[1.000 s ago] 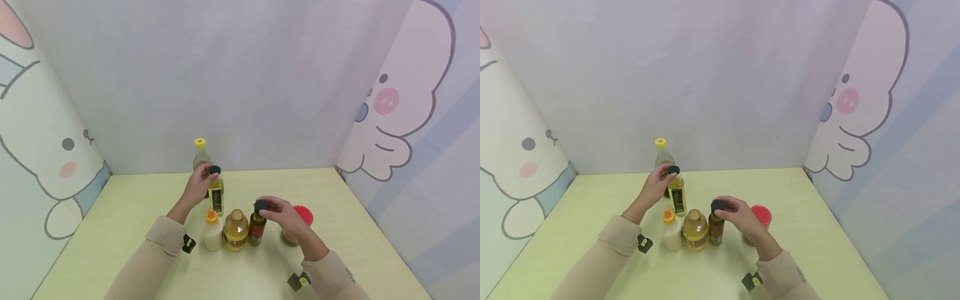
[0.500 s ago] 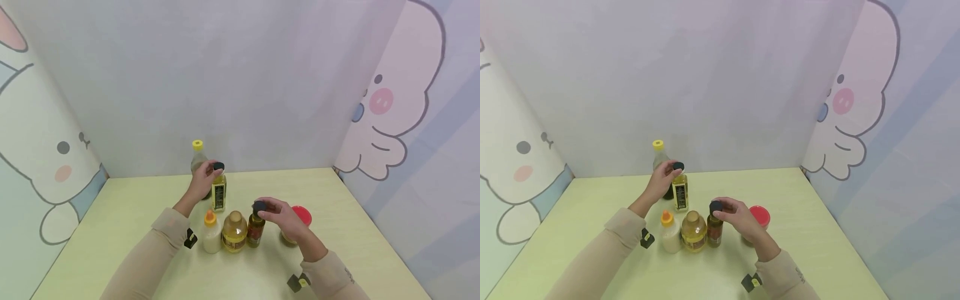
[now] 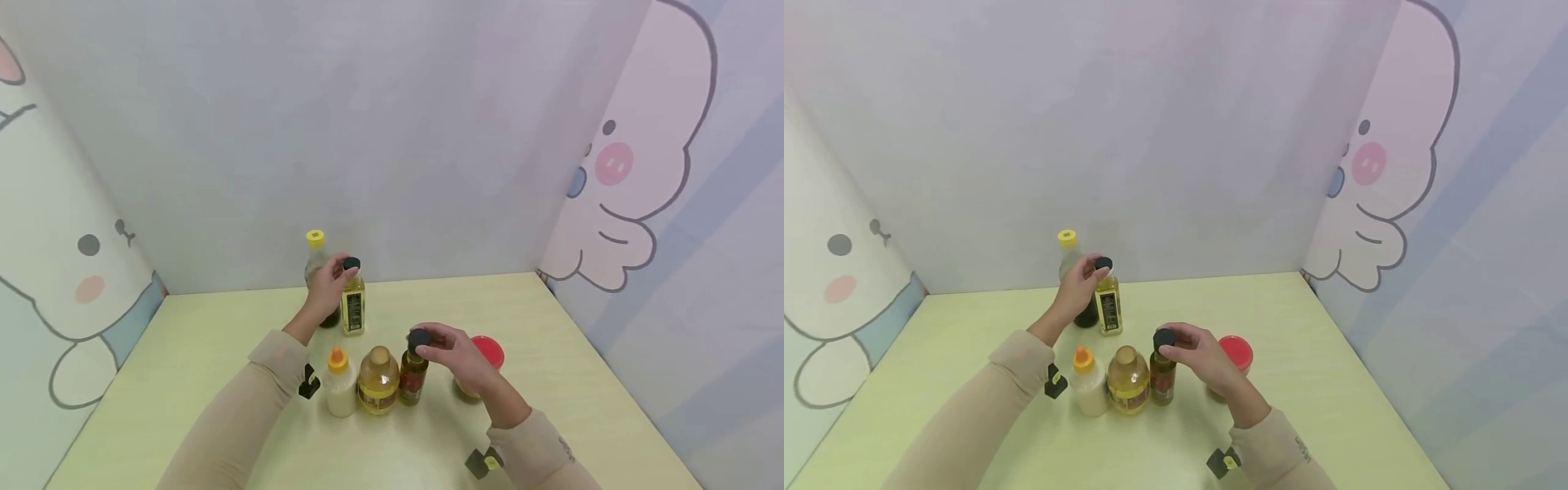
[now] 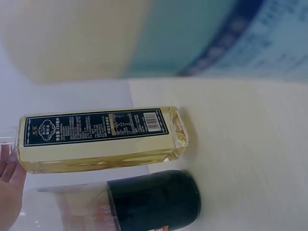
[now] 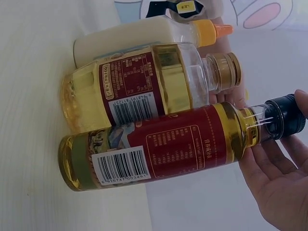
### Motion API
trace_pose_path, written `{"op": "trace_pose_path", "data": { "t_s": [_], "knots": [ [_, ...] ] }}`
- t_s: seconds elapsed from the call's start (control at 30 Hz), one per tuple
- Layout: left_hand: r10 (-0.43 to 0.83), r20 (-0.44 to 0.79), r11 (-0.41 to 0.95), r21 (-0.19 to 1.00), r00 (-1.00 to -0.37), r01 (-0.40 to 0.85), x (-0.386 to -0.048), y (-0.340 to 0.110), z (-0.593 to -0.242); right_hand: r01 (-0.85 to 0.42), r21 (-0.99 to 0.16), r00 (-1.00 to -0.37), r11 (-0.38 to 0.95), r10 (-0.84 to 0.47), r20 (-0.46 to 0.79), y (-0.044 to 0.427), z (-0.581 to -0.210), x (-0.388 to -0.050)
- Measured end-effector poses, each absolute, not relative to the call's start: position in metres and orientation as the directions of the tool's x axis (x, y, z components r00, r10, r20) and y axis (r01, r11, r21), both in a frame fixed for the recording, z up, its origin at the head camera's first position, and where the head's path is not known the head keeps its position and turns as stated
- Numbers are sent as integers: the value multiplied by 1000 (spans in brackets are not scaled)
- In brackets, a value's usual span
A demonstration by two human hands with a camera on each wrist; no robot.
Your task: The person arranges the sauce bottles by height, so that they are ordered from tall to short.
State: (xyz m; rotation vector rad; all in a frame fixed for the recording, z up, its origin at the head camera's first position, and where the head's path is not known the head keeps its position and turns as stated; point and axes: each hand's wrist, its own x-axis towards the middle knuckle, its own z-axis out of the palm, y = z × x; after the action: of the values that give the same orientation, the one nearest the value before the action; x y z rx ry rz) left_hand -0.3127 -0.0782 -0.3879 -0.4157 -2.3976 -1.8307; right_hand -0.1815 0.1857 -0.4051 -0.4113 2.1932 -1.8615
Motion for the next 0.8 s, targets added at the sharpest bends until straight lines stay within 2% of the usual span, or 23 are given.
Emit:
{"op": "trace_pose_path", "data": {
  "t_s": [0.37,0.8],
  "knots": [
    [180,227,304,913,-957,273,-329,-72,-394,-82,-984,-935,158,-354,21,187,-406,-181],
    [159,198,361,900,-967,244,-332,-77,-391,-81,-984,-931,157,-364,19,183,-406,-180]
  ]
}}
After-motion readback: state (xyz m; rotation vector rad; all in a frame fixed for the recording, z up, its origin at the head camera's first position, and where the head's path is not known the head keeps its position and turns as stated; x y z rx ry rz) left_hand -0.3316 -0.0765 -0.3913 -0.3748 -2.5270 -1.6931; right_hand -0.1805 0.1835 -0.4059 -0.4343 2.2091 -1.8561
